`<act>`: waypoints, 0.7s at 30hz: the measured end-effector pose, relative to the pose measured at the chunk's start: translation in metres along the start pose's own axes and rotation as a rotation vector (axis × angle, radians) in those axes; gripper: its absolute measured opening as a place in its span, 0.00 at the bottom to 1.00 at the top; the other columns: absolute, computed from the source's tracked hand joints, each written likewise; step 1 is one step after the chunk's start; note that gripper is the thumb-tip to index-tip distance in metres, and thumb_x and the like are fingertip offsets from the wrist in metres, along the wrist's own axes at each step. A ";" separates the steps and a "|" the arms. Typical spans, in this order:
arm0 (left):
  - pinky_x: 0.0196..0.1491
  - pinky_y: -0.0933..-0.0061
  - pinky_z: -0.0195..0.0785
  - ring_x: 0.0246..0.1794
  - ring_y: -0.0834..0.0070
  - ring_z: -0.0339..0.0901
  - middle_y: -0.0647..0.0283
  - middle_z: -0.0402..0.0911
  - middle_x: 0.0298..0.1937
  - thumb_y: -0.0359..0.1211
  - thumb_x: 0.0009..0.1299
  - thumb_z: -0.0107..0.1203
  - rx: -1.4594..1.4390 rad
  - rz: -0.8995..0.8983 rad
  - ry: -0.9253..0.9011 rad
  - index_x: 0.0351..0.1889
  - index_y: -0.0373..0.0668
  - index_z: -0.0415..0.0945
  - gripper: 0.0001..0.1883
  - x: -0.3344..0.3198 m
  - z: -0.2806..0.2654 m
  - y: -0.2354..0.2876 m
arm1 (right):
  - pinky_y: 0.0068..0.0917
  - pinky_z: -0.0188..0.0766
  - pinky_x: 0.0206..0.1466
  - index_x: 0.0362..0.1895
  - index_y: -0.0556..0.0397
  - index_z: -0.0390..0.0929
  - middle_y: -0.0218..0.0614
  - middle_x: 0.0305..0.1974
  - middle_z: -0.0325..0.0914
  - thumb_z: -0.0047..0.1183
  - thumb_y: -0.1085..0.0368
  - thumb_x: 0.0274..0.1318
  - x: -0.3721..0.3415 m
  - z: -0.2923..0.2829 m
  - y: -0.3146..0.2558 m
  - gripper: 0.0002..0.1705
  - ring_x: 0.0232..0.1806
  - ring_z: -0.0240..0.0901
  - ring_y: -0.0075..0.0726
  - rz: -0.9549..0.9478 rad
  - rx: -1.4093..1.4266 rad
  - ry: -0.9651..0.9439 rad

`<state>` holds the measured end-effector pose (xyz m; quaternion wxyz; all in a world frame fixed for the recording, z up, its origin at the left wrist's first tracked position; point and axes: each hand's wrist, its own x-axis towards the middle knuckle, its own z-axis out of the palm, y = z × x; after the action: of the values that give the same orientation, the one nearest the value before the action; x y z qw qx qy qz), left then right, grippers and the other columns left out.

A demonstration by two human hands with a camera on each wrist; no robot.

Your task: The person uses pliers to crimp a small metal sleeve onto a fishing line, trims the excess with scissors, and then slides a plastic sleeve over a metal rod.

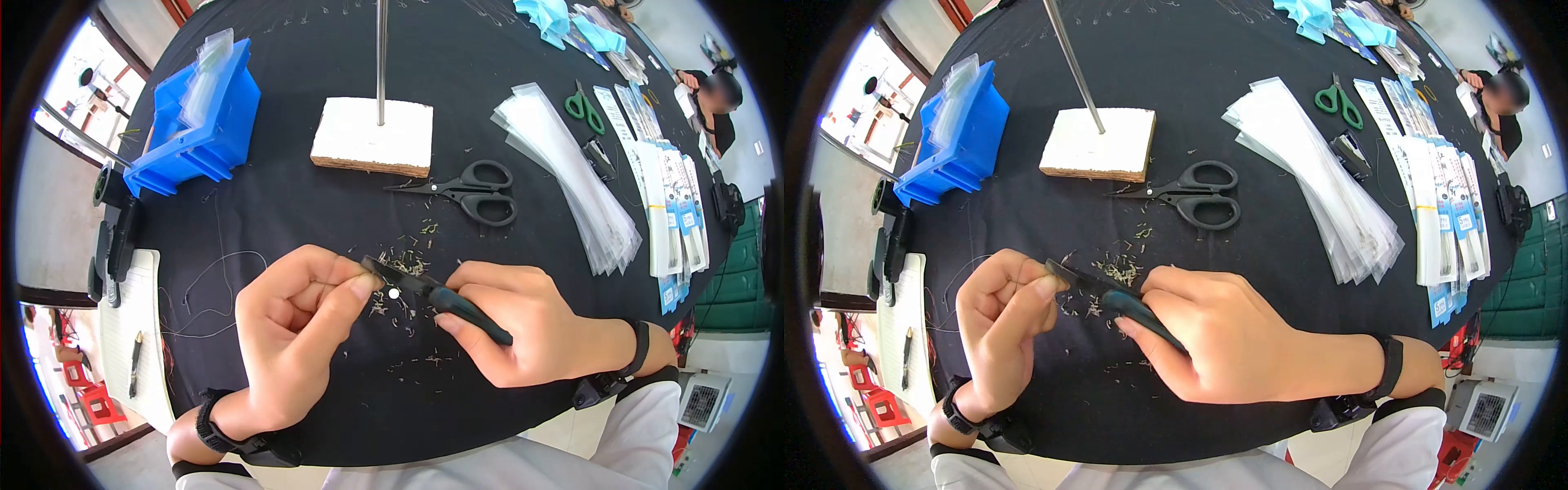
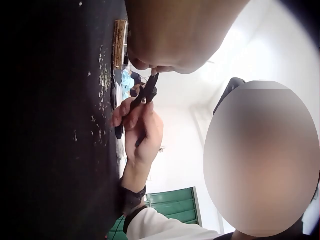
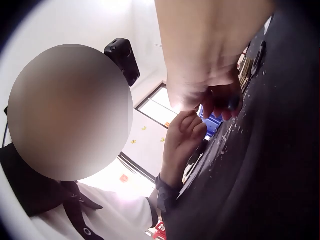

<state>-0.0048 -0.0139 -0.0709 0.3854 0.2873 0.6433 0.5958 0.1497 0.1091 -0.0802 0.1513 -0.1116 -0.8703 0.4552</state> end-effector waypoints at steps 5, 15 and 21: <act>0.19 0.82 0.41 0.12 0.89 0.48 0.75 0.58 0.12 0.25 0.64 0.48 -0.017 0.028 0.005 0.28 0.32 0.70 0.04 0.000 -0.002 -0.001 | 0.26 0.65 0.23 0.27 0.62 0.75 0.40 0.29 0.73 0.52 0.72 0.51 0.003 -0.005 0.004 0.04 0.22 0.70 0.35 -0.014 0.065 -0.102; 0.19 0.90 0.42 0.15 0.95 0.55 0.74 0.68 0.15 0.21 0.64 0.50 0.039 0.151 0.052 0.31 0.30 0.73 0.02 0.000 -0.005 0.000 | 0.24 0.70 0.35 0.29 0.60 0.77 0.40 0.36 0.75 0.48 0.68 0.55 0.004 -0.007 0.005 0.09 0.33 0.75 0.34 0.048 0.184 -0.101; 0.17 0.89 0.51 0.14 0.93 0.62 0.68 0.72 0.16 0.17 0.58 0.54 0.486 0.575 0.064 0.30 0.32 0.74 0.04 0.002 -0.009 -0.005 | 0.23 0.70 0.33 0.28 0.60 0.77 0.41 0.36 0.75 0.49 0.68 0.55 0.002 -0.006 0.000 0.08 0.32 0.75 0.35 0.056 0.174 -0.107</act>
<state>-0.0125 -0.0180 -0.0766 0.1028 0.5206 0.6705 0.5184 0.1503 0.1145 -0.0764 0.1008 -0.0978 -0.8307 0.5386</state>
